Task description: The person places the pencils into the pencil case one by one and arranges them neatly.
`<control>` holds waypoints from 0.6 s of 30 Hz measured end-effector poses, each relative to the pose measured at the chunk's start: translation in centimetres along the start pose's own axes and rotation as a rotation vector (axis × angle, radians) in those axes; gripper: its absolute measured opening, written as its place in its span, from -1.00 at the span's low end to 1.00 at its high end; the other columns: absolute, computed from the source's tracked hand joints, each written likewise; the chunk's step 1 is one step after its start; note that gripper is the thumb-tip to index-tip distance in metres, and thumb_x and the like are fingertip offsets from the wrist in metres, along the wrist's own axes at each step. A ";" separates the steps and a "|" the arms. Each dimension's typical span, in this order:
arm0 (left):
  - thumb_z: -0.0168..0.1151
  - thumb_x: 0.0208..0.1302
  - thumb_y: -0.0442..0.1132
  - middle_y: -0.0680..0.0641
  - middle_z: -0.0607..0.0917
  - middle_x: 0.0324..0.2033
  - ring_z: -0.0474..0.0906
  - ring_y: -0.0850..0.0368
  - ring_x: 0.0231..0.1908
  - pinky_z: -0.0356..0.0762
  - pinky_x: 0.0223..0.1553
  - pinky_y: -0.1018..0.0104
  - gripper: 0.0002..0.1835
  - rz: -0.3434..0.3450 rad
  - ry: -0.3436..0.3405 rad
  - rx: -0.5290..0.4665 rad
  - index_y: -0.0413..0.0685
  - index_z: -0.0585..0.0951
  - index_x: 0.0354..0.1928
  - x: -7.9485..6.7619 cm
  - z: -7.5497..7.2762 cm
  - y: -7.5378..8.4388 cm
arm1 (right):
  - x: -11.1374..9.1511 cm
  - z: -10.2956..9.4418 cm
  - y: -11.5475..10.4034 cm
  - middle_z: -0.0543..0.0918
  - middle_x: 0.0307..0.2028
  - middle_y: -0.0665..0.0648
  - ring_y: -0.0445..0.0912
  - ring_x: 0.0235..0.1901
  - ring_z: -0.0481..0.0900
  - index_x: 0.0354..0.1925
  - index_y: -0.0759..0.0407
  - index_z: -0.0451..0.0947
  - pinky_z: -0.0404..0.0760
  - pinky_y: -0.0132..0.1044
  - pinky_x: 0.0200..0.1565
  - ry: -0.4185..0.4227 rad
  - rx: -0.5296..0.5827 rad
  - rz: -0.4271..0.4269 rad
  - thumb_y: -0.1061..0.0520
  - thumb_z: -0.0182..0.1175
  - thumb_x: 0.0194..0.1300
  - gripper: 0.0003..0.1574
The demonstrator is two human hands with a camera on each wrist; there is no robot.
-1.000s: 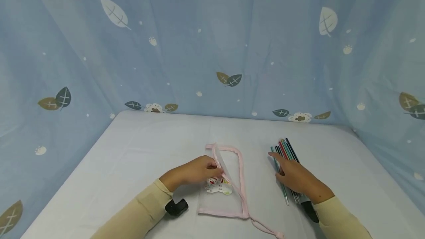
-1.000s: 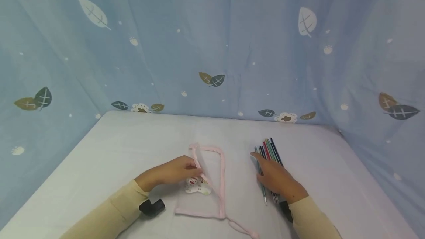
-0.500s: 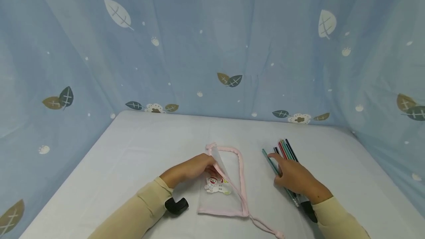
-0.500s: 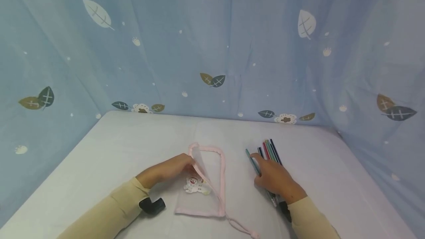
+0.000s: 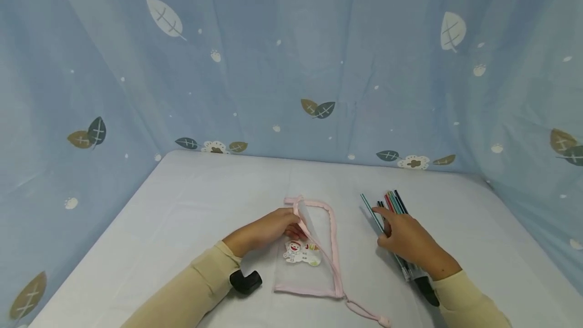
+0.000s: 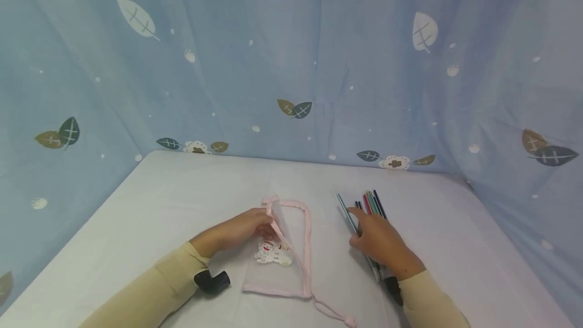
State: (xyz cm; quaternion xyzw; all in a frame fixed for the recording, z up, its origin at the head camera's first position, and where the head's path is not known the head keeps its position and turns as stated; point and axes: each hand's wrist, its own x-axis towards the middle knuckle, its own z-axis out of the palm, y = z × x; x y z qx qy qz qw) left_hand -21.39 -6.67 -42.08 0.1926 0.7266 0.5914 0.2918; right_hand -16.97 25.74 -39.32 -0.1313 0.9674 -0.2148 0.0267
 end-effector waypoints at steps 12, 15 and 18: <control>-0.11 0.45 -0.26 -0.18 0.75 -0.18 0.70 0.08 -0.14 0.66 0.00 0.26 -0.76 -0.007 -0.008 -0.026 -0.24 0.50 -0.06 0.1 -0.6 -0.6 | 0.5 0.3 -0.8 0.50 -0.51 -0.02 -0.28 -0.67 0.29 0.24 0.29 0.35 0.34 -0.42 -0.62 -0.004 0.139 -0.038 0.35 0.17 0.15 -0.35; -0.12 0.45 -0.27 -0.19 0.76 -0.19 0.70 0.10 -0.17 0.67 -0.03 0.28 -0.78 0.005 -0.009 -0.038 -0.23 0.48 -0.08 0.1 -0.8 -0.6 | 0.9 0.1 -1.3 0.49 -0.50 0.00 -0.26 -0.66 0.29 0.21 0.28 0.30 0.35 -0.41 -0.63 0.033 0.176 -0.038 0.36 0.14 0.18 -0.40; -0.13 0.48 -0.27 -0.19 0.76 -0.22 0.70 0.11 -0.20 0.67 -0.09 0.31 -0.78 0.006 -0.032 -0.083 -0.24 0.49 -0.09 0.1 -0.9 -0.7 | 1.3 0.1 -1.9 0.49 -0.49 0.04 -0.22 -0.67 0.34 0.19 0.24 0.25 0.39 -0.36 -0.65 0.060 0.242 -0.009 0.33 0.11 0.24 -0.45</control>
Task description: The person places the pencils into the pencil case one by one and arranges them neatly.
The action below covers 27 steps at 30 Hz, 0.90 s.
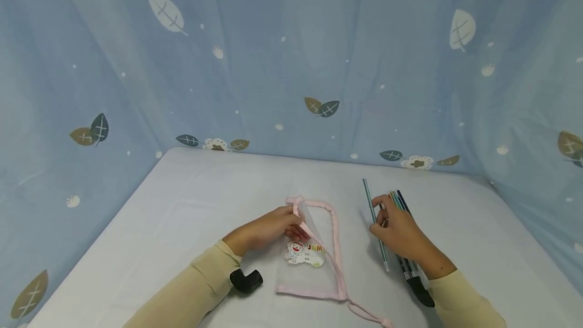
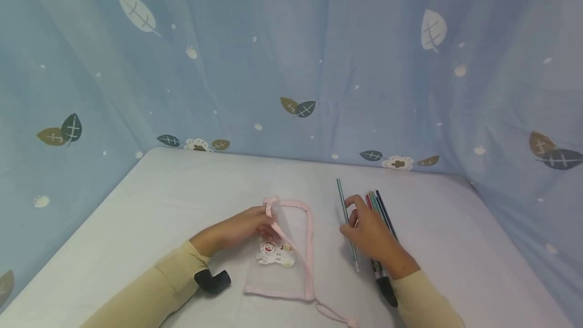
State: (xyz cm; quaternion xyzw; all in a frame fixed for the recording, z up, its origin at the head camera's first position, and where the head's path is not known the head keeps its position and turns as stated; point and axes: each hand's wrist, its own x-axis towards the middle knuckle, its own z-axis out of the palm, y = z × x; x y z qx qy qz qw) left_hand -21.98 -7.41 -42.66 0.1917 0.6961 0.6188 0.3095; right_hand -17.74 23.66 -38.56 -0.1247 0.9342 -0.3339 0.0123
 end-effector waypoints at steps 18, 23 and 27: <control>-0.11 0.54 -0.29 -0.26 0.74 -0.12 0.69 0.13 -0.16 0.66 -0.03 0.32 -0.78 0.018 -0.099 -0.063 -0.29 0.47 -0.01 0.3 0.3 -0.2 | 2.6 2.1 -3.0 0.59 -0.44 0.24 0.04 -0.66 0.61 0.08 0.21 0.19 0.69 -0.15 -0.54 0.101 0.342 0.055 0.30 0.03 0.37 -0.64; -0.11 0.55 -0.28 -0.23 0.74 -0.11 0.69 0.13 -0.14 0.66 -0.02 0.32 -0.76 0.018 -0.112 -0.080 -0.29 0.47 0.02 0.4 0.9 -0.4 | 2.4 2.4 -2.7 0.56 -0.35 0.30 0.08 -0.59 0.67 0.14 0.25 0.16 0.73 -0.17 -0.51 0.080 0.419 0.055 0.35 0.07 0.35 -0.54; -0.09 0.53 -0.27 -0.20 0.74 -0.15 0.68 0.15 -0.16 0.64 -0.06 0.35 -0.77 0.015 -0.090 -0.084 -0.29 0.47 0.01 0.3 1.0 -0.2 | 2.7 2.7 -2.5 0.55 -0.27 0.34 0.14 -0.54 0.70 0.22 0.26 0.09 0.75 -0.15 -0.48 0.045 0.471 0.055 0.35 0.11 0.35 -0.43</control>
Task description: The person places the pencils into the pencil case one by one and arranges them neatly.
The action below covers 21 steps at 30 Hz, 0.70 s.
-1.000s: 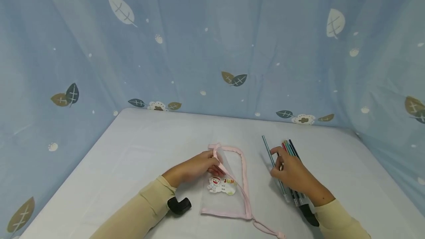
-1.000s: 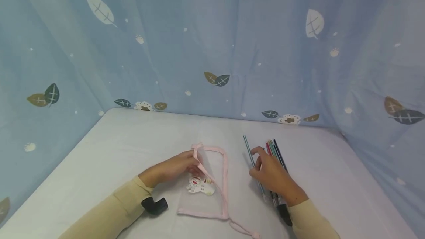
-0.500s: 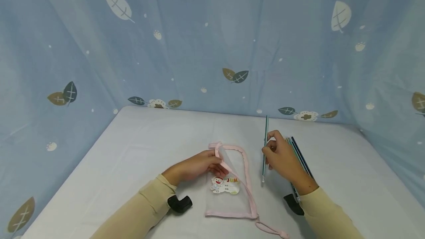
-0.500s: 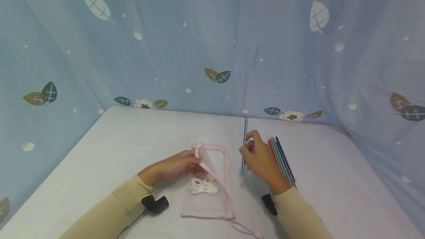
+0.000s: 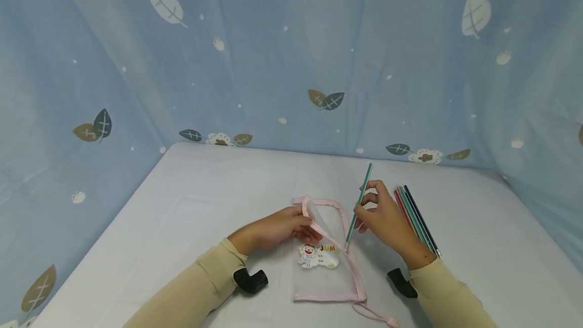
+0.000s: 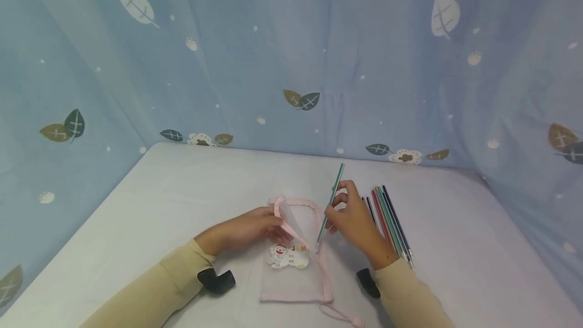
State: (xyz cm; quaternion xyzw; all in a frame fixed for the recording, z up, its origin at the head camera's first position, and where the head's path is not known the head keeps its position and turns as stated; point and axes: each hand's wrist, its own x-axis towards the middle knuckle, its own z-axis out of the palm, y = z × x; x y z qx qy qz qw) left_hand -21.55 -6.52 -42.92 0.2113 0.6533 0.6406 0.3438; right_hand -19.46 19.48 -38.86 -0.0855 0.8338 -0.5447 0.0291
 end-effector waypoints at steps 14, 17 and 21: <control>-0.06 0.53 -0.24 -0.10 0.73 -0.18 0.68 0.18 -0.15 0.61 -0.04 0.38 -0.77 0.016 -0.022 -0.023 -0.26 0.47 0.01 0.2 0.4 -0.1 | 0.0 0.1 0.8 0.59 -0.24 0.34 0.17 -0.51 0.73 0.57 -0.21 -0.51 0.79 -0.08 -0.30 -0.143 0.065 0.091 0.35 0.20 0.33 0.31; -0.06 0.52 -0.25 -0.09 0.73 -0.19 0.67 0.18 -0.15 0.61 -0.04 0.37 -0.78 0.015 -0.023 -0.028 -0.25 0.47 -0.01 0.2 0.4 -0.1 | -0.1 0.2 1.0 0.60 -0.26 0.35 0.19 -0.52 0.72 0.55 -0.34 -0.54 0.79 -0.06 -0.33 -0.171 0.082 0.090 0.36 0.22 0.32 0.37; -0.04 0.50 -0.26 -0.10 0.73 -0.19 0.68 0.17 -0.15 0.62 0.00 0.35 -0.81 0.017 -0.006 -0.036 -0.23 0.48 -0.04 0.2 0.4 -0.2 | -0.1 0.2 1.1 0.59 -0.22 0.35 0.16 -0.52 0.72 0.56 -0.36 -0.48 0.78 -0.05 -0.39 -0.190 0.075 0.090 0.35 0.23 0.31 0.35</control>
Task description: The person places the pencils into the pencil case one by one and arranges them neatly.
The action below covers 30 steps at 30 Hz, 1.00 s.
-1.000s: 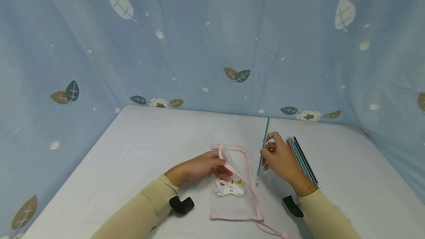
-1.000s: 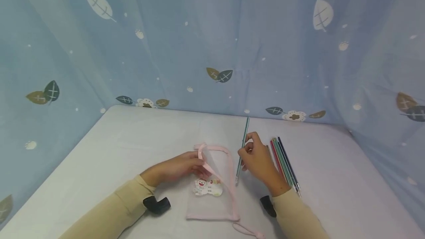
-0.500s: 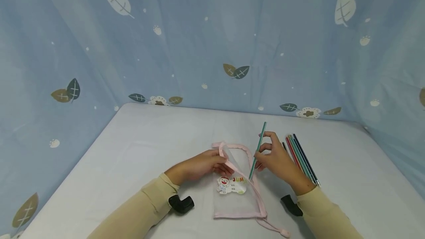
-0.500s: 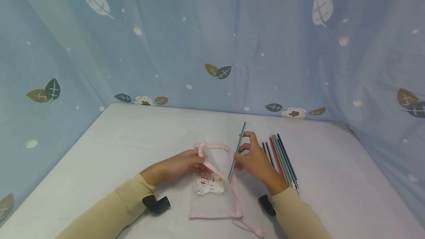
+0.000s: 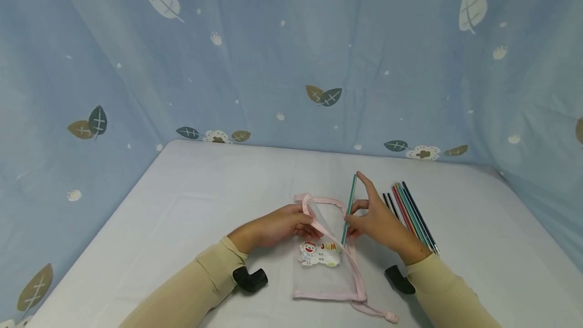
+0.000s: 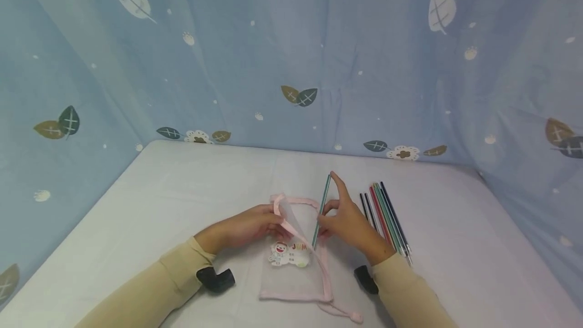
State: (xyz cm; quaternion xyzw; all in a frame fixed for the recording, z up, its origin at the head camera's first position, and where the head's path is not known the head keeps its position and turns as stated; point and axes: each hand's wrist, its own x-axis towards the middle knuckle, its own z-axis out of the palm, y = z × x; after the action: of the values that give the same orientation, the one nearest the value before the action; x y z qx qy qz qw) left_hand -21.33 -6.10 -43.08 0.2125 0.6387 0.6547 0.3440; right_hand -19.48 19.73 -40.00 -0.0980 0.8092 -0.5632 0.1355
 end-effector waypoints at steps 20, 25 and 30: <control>0.01 0.51 -0.31 -0.17 0.73 -0.13 0.69 0.19 -0.12 0.63 0.04 0.34 -0.84 -0.018 -0.010 0.023 -0.26 0.49 -0.03 0.0 -0.1 0.3 | 0.3 0.0 0.7 0.65 -0.20 0.29 0.09 -0.40 0.74 0.58 -0.06 -0.39 0.79 -0.05 -0.29 -0.154 0.012 0.089 0.27 0.28 0.32 0.26; 0.03 0.50 -0.32 -0.13 0.72 -0.15 0.69 0.17 -0.13 0.65 0.01 0.33 -0.88 -0.003 -0.033 0.021 -0.22 0.48 -0.06 0.0 -0.2 0.6 | 0.4 0.2 0.7 0.67 -0.20 0.27 0.07 -0.39 0.73 0.58 -0.04 -0.35 0.79 -0.09 -0.26 -0.148 -0.002 0.084 0.26 0.30 0.31 0.24; 0.04 0.52 -0.26 -0.10 0.71 -0.27 0.64 0.19 -0.28 0.58 -0.21 0.39 -0.81 0.005 -0.028 0.069 -0.24 0.51 -0.02 -0.1 -0.6 0.6 | 0.4 0.3 0.7 0.70 -0.27 0.24 0.06 -0.39 0.70 0.58 0.00 -0.32 0.75 -0.11 -0.26 -0.170 -0.029 0.084 0.22 0.33 0.29 0.24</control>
State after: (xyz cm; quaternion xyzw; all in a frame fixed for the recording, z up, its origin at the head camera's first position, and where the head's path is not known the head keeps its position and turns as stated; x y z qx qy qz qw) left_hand -21.85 -6.55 -42.54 0.2350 0.6553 0.6303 0.3437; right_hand -19.78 19.61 -40.76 -0.1131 0.8063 -0.5349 0.2256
